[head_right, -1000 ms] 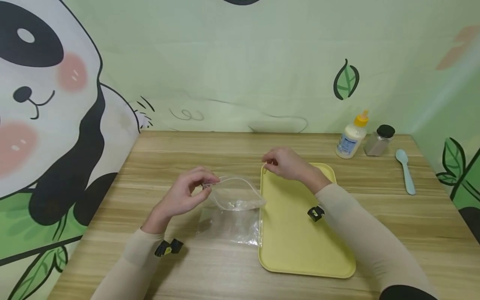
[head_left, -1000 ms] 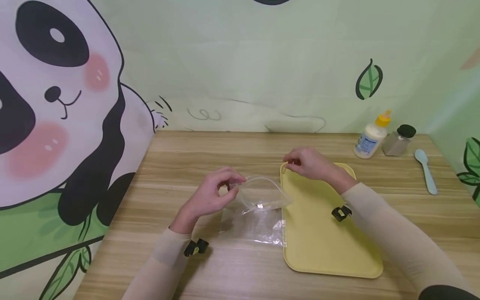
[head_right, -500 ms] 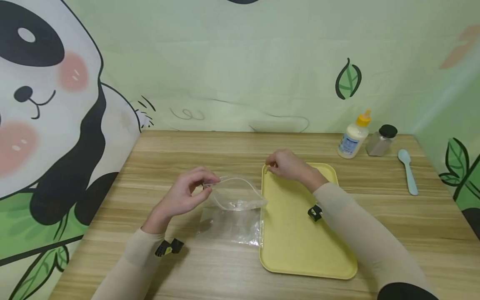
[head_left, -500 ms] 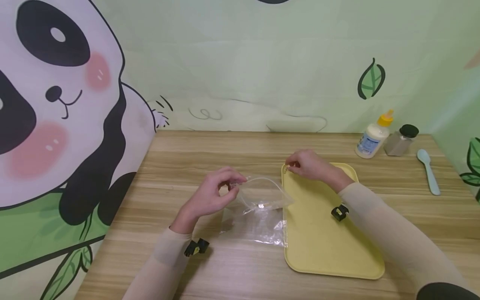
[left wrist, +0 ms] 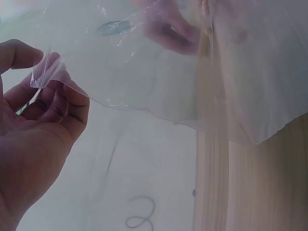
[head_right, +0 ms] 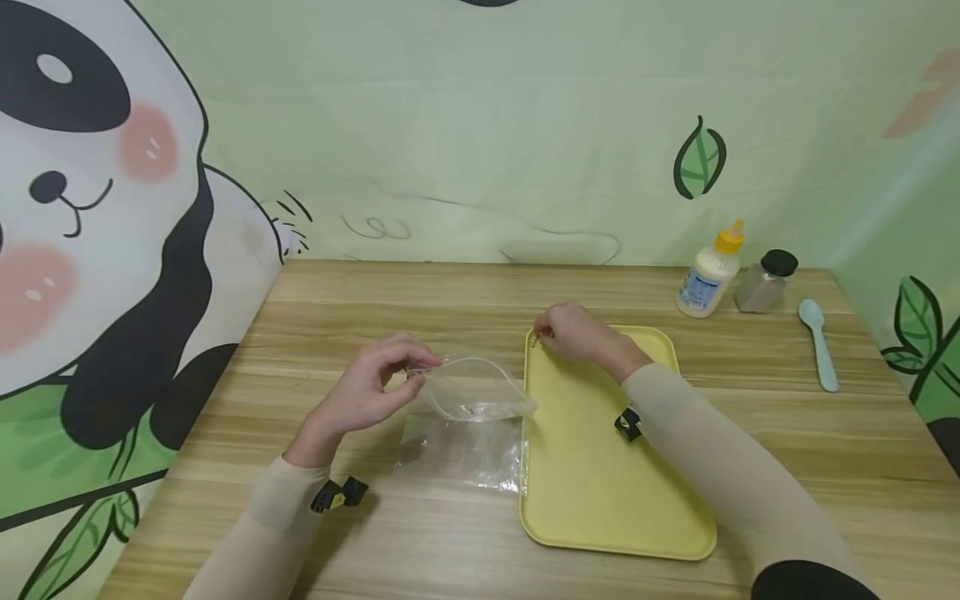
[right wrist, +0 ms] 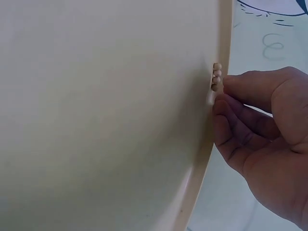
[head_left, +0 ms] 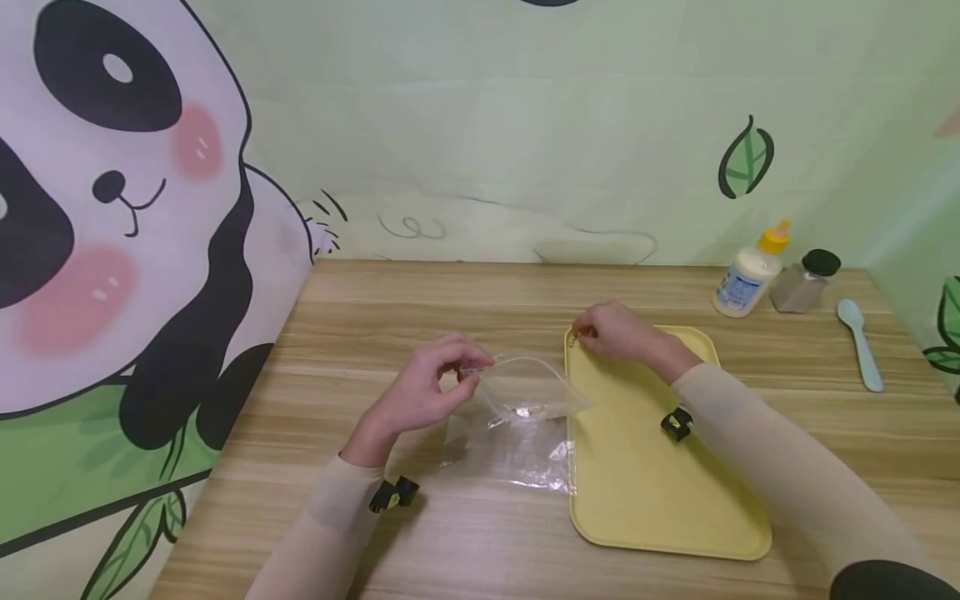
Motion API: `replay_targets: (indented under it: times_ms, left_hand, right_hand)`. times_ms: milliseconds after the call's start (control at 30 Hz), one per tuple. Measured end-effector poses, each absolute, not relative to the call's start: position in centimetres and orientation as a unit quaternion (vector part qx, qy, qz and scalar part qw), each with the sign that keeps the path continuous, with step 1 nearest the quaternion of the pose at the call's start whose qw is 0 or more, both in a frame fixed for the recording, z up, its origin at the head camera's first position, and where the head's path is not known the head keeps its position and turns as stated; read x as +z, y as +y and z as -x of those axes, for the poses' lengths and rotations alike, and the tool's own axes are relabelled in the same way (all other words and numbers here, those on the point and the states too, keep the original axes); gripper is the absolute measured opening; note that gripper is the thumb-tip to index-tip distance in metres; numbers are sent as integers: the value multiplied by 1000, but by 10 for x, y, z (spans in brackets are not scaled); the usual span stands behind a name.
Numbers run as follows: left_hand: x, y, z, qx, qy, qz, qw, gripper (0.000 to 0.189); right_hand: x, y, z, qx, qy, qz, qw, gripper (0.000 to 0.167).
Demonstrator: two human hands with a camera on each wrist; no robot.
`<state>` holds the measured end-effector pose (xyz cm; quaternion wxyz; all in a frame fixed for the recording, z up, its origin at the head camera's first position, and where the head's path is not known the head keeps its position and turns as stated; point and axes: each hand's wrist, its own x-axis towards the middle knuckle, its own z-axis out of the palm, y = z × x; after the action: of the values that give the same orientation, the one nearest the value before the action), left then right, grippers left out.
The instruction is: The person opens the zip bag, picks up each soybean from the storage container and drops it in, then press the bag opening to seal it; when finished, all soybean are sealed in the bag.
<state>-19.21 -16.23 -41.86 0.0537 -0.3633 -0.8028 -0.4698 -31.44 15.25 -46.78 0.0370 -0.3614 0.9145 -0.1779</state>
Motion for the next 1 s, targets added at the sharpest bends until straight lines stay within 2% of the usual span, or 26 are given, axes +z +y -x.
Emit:
replay_targets:
  times_ms: [167, 567, 1000]
  left_hand:
    - [-419, -163, 192, -471, -802, 363, 56, 24]
    - [-419, -163, 192, -471, -801, 365, 60, 25]
    - [-419, -162, 193, -473, -799, 368, 58, 25]
  right_hand:
    - [-469, 151, 315, -171, 916, 359, 46, 12]
    - [-472, 148, 316, -153, 915, 373, 16, 11]
    - [-473, 145, 317, -144, 915, 378, 17, 12]
